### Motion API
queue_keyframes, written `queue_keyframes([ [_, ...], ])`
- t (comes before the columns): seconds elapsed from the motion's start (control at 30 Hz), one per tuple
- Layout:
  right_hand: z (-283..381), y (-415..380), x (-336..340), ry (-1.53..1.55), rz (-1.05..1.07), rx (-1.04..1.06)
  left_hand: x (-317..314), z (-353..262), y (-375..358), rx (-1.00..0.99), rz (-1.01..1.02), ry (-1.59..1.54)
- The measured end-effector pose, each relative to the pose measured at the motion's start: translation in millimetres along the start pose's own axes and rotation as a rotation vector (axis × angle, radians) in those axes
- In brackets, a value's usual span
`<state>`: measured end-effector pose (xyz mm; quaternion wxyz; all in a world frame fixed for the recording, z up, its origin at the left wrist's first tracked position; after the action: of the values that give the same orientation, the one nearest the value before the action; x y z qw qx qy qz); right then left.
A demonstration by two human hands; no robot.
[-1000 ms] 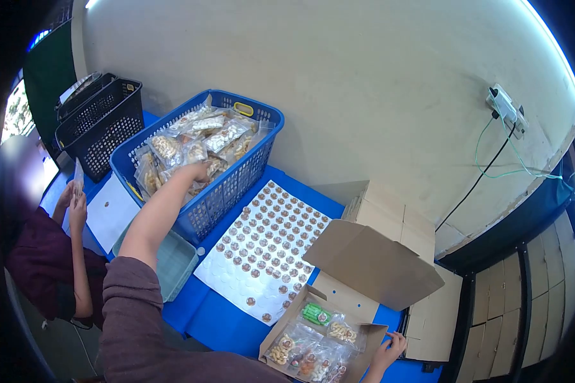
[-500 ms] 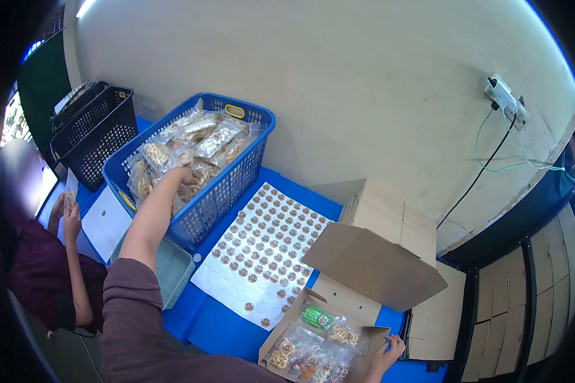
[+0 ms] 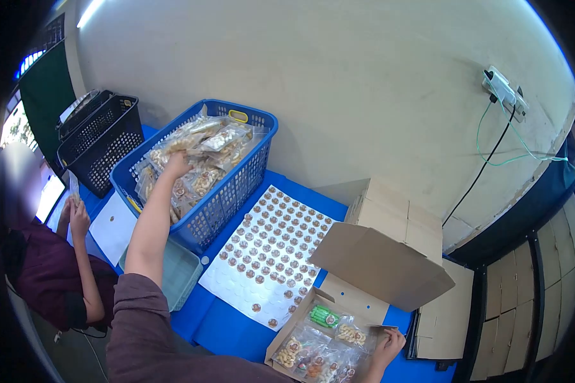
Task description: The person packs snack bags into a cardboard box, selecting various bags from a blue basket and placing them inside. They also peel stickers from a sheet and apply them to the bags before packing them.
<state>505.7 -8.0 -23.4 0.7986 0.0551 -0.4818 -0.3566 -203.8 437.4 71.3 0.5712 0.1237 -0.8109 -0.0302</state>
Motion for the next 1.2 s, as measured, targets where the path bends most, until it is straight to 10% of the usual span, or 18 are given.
queue_keyframes([
  [0.2, 7.2, 10.5, -0.1, 0.085, -0.022, -0.01, 93.2, -45.3, -52.3, 0.058, -0.245, -0.095],
  [0.53, 42.2, -6.8, -39.7, 0.547, 0.163, -0.027, 116.2, -108.2, -271.3, -0.163, -0.568, -1.312],
  [0.6, 91.7, -29.3, -65.8, 0.518, 0.499, -0.039, 72.4, -135.6, -295.4, -0.129, -0.321, -1.437],
  [0.73, 203.2, -109.8, -92.2, 1.511, 1.135, -0.287, -66.9, -204.9, -379.8, 0.05, 0.458, -1.53],
  [0.8, 213.3, -116.3, -94.4, 1.652, 1.138, -0.308, -88.6, -227.0, -424.2, 0.14, 0.708, -1.437],
  [0.87, 159.3, -102.1, -100.1, 1.592, 0.526, -0.547, -111.7, -231.4, -448.9, -0.048, 0.715, -1.486],
  [1.1, 187.1, -89.3, -43.2, 1.344, 0.809, -0.332, -79.6, -230.0, -473.1, 0.093, 0.909, -1.686],
  [1.2, 198.5, -108.5, -46.1, 1.163, 0.89, -0.225, -73.4, -238.9, -478.6, -0.161, 0.886, -1.386],
])
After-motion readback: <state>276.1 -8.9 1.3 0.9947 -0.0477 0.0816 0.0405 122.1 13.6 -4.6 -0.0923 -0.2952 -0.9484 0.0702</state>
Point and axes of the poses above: each hand's wrist, its own y-axis towards the middle knuckle, its own x-axis out of the back of the hand, z = x × y, the point moved 9 cm from there along y, towards the middle knuckle
